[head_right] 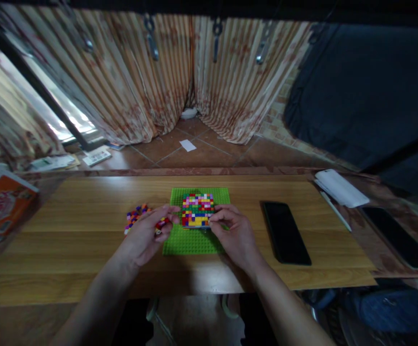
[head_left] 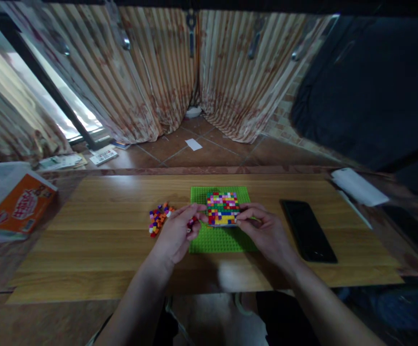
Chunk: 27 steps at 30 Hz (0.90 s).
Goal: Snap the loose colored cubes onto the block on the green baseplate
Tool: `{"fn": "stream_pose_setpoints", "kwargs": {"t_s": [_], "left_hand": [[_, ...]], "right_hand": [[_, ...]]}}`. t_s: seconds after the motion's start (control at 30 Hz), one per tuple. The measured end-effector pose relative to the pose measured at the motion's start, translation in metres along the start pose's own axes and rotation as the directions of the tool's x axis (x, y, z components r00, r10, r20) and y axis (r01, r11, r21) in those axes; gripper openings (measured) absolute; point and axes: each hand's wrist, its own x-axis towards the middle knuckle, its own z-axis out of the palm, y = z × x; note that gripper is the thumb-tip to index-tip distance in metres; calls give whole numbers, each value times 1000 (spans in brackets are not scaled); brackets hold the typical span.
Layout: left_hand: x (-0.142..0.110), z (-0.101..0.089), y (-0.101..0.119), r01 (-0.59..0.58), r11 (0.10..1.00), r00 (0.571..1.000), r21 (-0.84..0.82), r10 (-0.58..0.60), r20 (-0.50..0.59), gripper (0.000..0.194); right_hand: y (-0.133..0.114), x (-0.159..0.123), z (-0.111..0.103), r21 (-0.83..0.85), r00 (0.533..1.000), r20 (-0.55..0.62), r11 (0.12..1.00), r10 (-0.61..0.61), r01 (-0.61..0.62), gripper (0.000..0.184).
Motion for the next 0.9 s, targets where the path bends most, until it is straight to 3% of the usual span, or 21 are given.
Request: {"fn": "stream_pose_setpoints", "kwargs": {"t_s": [0.2,0.33,0.43,0.57,0.73,0.9], "left_hand": [[-1,2,4,141,953,990,-269,-143,12,28],[-3,3,5,149,919,989,-365,-144,41,34],[-4,6,6,118,908,993,-401,-115,32,37],[-6,8,7,112,907,993,-405,-92,69,39],[-7,6,6,132,925,986,-356,-86,143,42],[-8,4,3,126,923,980,-363,-60,189,43]], "right_hand": [[-1,2,-2,-99,1000,6,995,-13,14,8],[-11,3,-5,-264,991,-11,956,-133,126,7],[-31,-1,1,-408,942,-25,864,-334,296,5],[-54,-9,27,-395,868,122,778,-482,488,12],[-57,-13,58,-407,852,260,749,-454,523,12],[-48,-10,63,-435,871,314,758,-377,486,8]]}}
